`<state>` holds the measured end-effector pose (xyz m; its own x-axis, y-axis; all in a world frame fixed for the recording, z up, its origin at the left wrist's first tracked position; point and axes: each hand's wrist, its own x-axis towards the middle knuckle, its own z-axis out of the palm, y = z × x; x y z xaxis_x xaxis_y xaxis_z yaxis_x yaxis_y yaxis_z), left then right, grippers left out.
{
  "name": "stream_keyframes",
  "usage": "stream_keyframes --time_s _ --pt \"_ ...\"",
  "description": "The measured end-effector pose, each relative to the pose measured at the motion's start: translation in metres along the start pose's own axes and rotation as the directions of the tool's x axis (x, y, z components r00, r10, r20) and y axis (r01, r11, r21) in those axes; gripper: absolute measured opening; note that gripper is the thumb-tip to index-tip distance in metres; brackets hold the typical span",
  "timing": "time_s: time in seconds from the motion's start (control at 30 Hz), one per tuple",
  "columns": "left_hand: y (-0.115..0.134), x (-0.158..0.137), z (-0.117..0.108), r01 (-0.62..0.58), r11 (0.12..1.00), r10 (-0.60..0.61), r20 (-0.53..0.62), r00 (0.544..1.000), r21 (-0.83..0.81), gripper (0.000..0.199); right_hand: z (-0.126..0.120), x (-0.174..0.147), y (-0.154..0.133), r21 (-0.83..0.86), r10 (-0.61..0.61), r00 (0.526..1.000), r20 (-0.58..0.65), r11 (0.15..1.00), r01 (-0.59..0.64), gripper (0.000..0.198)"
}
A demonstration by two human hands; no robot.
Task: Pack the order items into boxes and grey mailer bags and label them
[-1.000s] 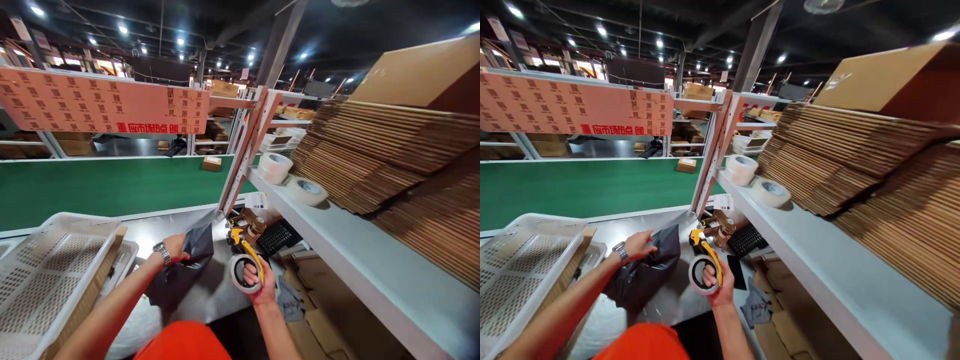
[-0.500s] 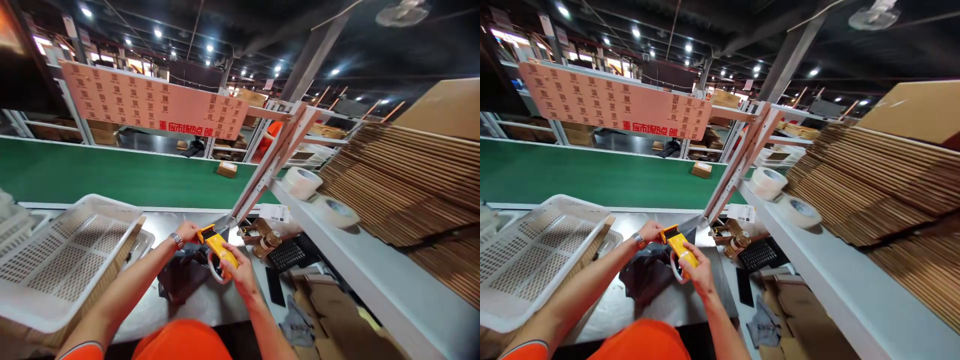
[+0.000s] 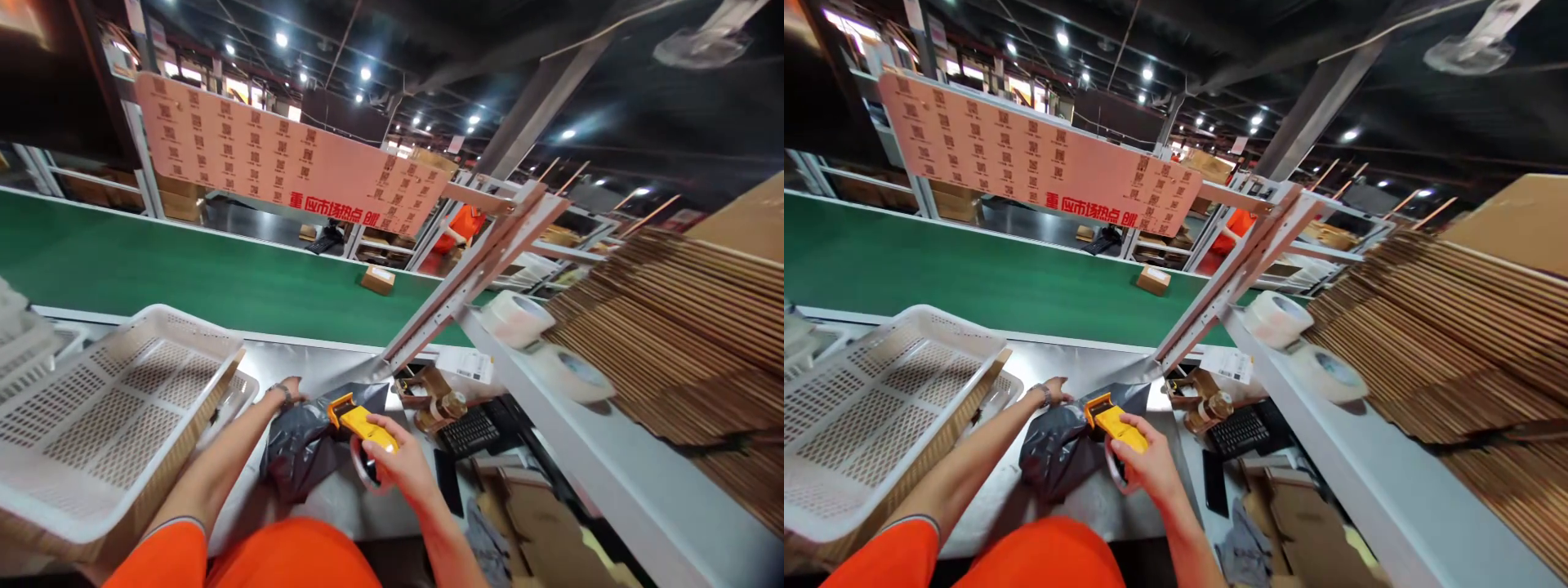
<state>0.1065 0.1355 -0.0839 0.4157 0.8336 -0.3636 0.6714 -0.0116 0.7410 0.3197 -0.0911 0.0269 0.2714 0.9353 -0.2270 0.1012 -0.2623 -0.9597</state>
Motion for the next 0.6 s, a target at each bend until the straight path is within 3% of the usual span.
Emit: stream_keyframes --time_s 0.1,0.17,0.23,0.27,0.33,0.4,0.6 --pt "0.004 -0.011 0.001 -0.149 0.989 0.150 0.062 0.987 -0.007 0.065 -0.005 -0.003 -0.001 0.004 0.037 0.999 0.002 0.999 -0.037 0.068" --pt "0.006 -0.028 0.012 -0.264 0.964 0.262 0.147 0.954 -0.005 0.089 -0.008 -0.004 -0.001 -0.001 0.058 0.998 0.012 0.998 -0.058 0.070" --pt "0.005 -0.047 0.031 -0.325 0.939 0.300 0.195 0.934 0.111 0.116 -0.009 -0.006 0.001 -0.008 0.066 0.998 0.016 0.998 -0.066 0.071" --pt "0.004 -0.055 0.042 -0.327 0.922 0.290 0.190 0.938 0.208 0.120 -0.009 -0.007 0.002 -0.010 0.063 0.998 0.016 0.998 -0.063 0.071" --pt "0.000 -0.065 0.061 -0.301 0.870 0.265 0.146 0.953 0.390 0.102 -0.007 -0.009 0.005 -0.007 0.045 0.999 0.014 0.999 -0.045 0.068" --pt "-0.005 -0.067 0.071 -0.290 0.835 0.266 0.118 0.957 0.468 0.082 -0.007 -0.013 0.009 -0.002 0.050 0.999 0.016 0.999 -0.050 0.066" --pt "-0.016 -0.060 0.070 -0.320 0.802 0.305 0.116 0.945 0.504 0.074 -0.029 -0.055 0.039 -0.012 0.158 0.987 0.012 0.987 -0.157 0.065"
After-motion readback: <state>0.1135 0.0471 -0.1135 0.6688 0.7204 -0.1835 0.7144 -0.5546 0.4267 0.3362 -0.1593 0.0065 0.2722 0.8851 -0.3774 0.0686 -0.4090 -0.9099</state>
